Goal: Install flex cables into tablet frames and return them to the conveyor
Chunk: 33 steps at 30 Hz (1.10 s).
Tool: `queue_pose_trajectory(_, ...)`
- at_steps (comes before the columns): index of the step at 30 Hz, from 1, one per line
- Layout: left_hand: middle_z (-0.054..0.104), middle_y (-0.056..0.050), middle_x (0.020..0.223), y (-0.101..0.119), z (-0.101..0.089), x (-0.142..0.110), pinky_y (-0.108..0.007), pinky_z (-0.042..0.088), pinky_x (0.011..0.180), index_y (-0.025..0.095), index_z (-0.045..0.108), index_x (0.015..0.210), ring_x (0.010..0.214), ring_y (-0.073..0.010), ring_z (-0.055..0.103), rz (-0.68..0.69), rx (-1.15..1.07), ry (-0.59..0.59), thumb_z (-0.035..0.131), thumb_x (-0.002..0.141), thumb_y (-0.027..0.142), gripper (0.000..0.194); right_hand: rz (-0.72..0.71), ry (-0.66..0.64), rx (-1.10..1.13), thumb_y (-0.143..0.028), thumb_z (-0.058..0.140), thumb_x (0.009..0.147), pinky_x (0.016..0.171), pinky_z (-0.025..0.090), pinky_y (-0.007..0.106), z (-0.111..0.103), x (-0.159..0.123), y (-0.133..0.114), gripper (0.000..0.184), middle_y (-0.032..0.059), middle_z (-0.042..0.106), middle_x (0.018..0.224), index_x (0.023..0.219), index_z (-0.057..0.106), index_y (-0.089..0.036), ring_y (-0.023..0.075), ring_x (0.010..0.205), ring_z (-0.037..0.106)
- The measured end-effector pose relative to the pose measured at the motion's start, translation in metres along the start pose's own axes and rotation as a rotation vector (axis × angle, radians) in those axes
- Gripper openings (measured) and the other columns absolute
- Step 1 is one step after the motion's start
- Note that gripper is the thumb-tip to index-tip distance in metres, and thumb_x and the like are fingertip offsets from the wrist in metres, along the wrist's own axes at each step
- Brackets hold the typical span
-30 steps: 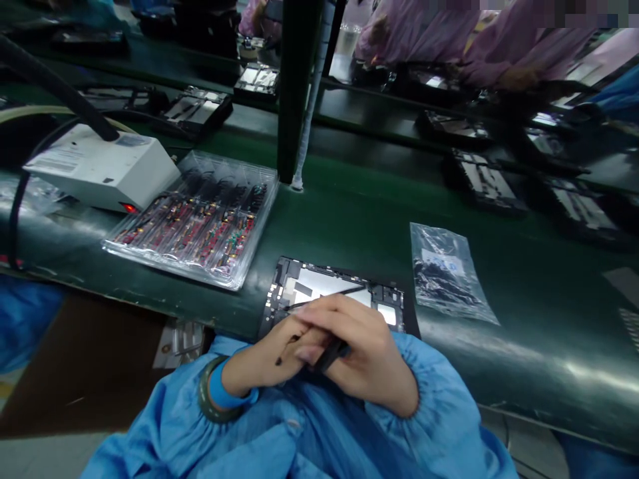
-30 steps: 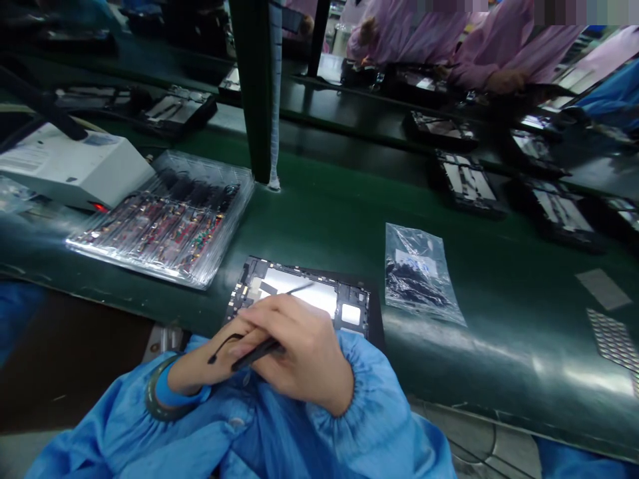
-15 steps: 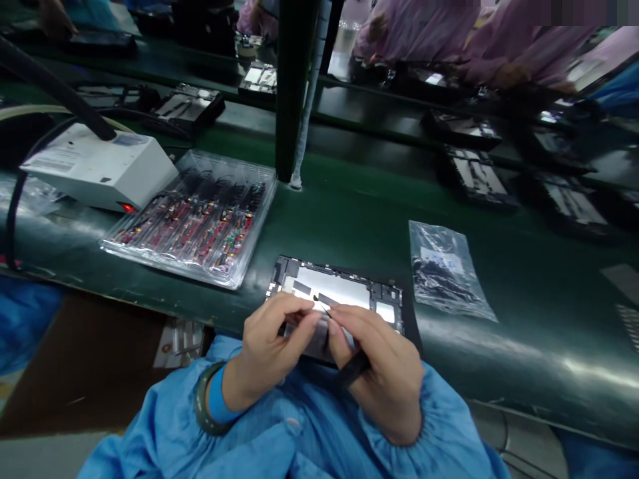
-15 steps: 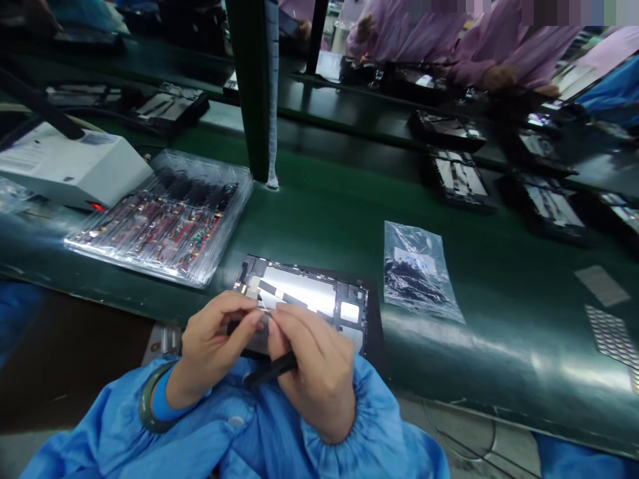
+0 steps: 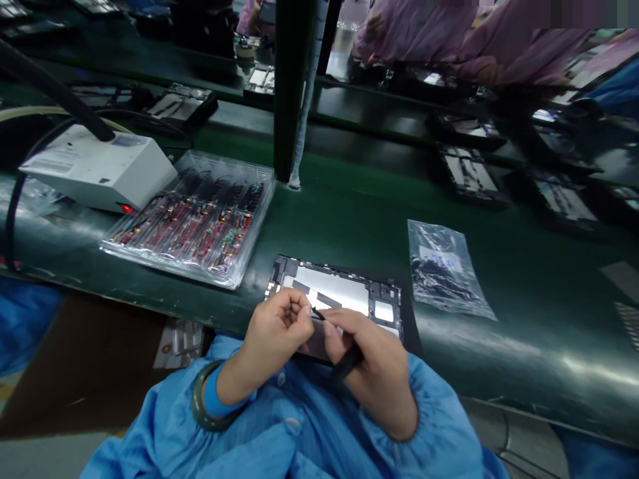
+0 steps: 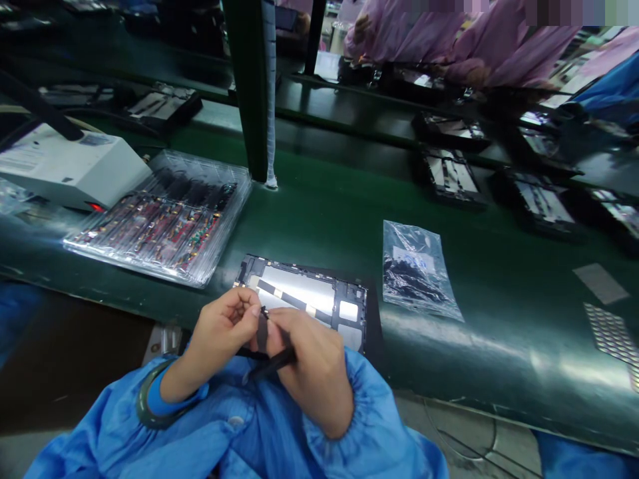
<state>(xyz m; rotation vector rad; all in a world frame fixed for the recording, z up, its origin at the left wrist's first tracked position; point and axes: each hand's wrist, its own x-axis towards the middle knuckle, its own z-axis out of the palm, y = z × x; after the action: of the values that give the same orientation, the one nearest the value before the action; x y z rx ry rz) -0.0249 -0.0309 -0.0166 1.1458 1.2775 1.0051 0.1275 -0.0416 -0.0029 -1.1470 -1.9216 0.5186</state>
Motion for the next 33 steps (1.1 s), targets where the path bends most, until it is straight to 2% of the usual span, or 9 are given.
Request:
queue_pose_trajectory(3,0.042,0.010,0.046,0.003,-0.003,0.001,-0.018,0.039,0.034,0.020,0.046,0.072,0.033,-0.0082,0.048,-0.129,-0.121,-0.062,0.057,0.077,0.036,0.020,0.380,0.005,0.372,-0.025,0.057,0.090,0.040,0.043,0.020,-0.014,0.005,0.005,0.011,0.0010,0.072,0.067,0.081,0.061,-0.022,0.0101,0.044,0.056)
queue_pose_trajectory(5,0.044,0.009,0.049,0.006,-0.018,0.007,-0.019,0.041,0.037,0.020,0.048,0.075,0.035,-0.0080,0.049,-0.065,-0.042,0.042,0.053,0.081,0.036,0.018,0.551,0.058,0.623,-0.031,0.060,0.088,0.031,0.028,0.018,-0.026,0.010,0.011,0.018,-0.0009,0.068,0.058,0.074,0.059,-0.021,0.0059,0.032,0.038)
queue_pose_trajectory(10,0.062,-0.001,0.078,0.018,-0.102,0.045,-0.027,0.050,0.070,0.015,0.059,0.088,0.071,-0.0130,0.059,0.388,1.032,0.539,0.055,0.087,0.029,0.014,0.635,0.259,0.753,-0.030,0.072,0.077,0.034,0.021,0.017,-0.055,0.019,0.029,0.016,-0.0023,0.062,0.058,0.071,0.062,-0.019,0.0022,0.033,0.030)
queue_pose_trajectory(12,0.063,-0.004,0.081,0.022,-0.134,0.059,-0.034,0.049,0.078,0.014,0.062,0.086,0.085,-0.0191,0.060,0.489,1.489,0.369,0.048,0.094,0.030,0.022,0.618,0.315,0.679,-0.031,0.071,0.079,0.035,0.024,0.018,-0.060,0.019,0.035,0.015,-0.0026,0.062,0.060,0.074,0.063,-0.020,0.0029,0.035,0.032)
queue_pose_trajectory(15,0.066,-0.008,0.097,0.027,-0.153,0.063,-0.045,0.047,0.089,0.015,0.066,0.084,0.107,-0.0277,0.056,0.684,1.736,0.022,0.041,0.097,0.020,0.029,0.524,0.404,0.335,-0.033,0.067,0.084,0.040,0.037,0.021,-0.058,0.015,0.046,0.011,-0.0011,0.067,0.065,0.082,0.067,-0.022,0.0078,0.042,0.047)
queue_pose_trajectory(18,0.062,-0.012,0.119,0.028,-0.139,0.055,-0.055,0.037,0.102,0.016,0.067,0.090,0.128,-0.0345,0.045,0.807,1.679,0.004,0.042,0.095,0.018,0.026,0.242,0.317,-0.160,-0.029,0.065,0.088,0.062,0.053,0.028,-0.045,0.014,0.062,0.011,0.0030,0.074,0.080,0.094,0.070,-0.022,0.0163,0.068,0.068)
queue_pose_trajectory(23,0.062,-0.012,0.123,0.021,-0.083,0.058,-0.049,0.038,0.106,0.015,0.064,0.111,0.125,-0.0278,0.050,0.852,1.323,-0.174,0.047,0.097,0.029,0.027,-0.238,0.002,-0.567,-0.011,0.051,0.092,0.075,0.055,0.029,-0.017,0.013,0.089,0.025,0.0089,0.075,0.100,0.109,0.069,-0.016,0.0192,0.085,0.071)
queue_pose_trajectory(28,0.060,-0.013,0.129,-0.001,-0.035,0.079,-0.050,0.033,0.110,0.013,0.059,0.115,0.128,-0.0258,0.049,0.871,1.196,-0.460,0.044,0.098,0.029,0.027,-0.309,-0.153,-0.646,-0.005,0.045,0.090,0.073,0.054,0.032,-0.011,0.010,0.094,0.031,0.0125,0.072,0.111,0.108,0.069,-0.013,0.0213,0.088,0.069)
queue_pose_trajectory(33,0.059,-0.014,0.131,-0.016,-0.017,0.094,-0.040,0.042,0.099,0.012,0.059,0.107,0.121,-0.0233,0.054,0.967,1.216,-0.546,0.042,0.098,0.017,0.020,-0.280,-0.173,-0.664,-0.006,0.046,0.091,0.071,0.052,0.032,-0.013,0.010,0.092,0.029,0.0126,0.071,0.112,0.106,0.069,-0.013,0.0216,0.086,0.066)
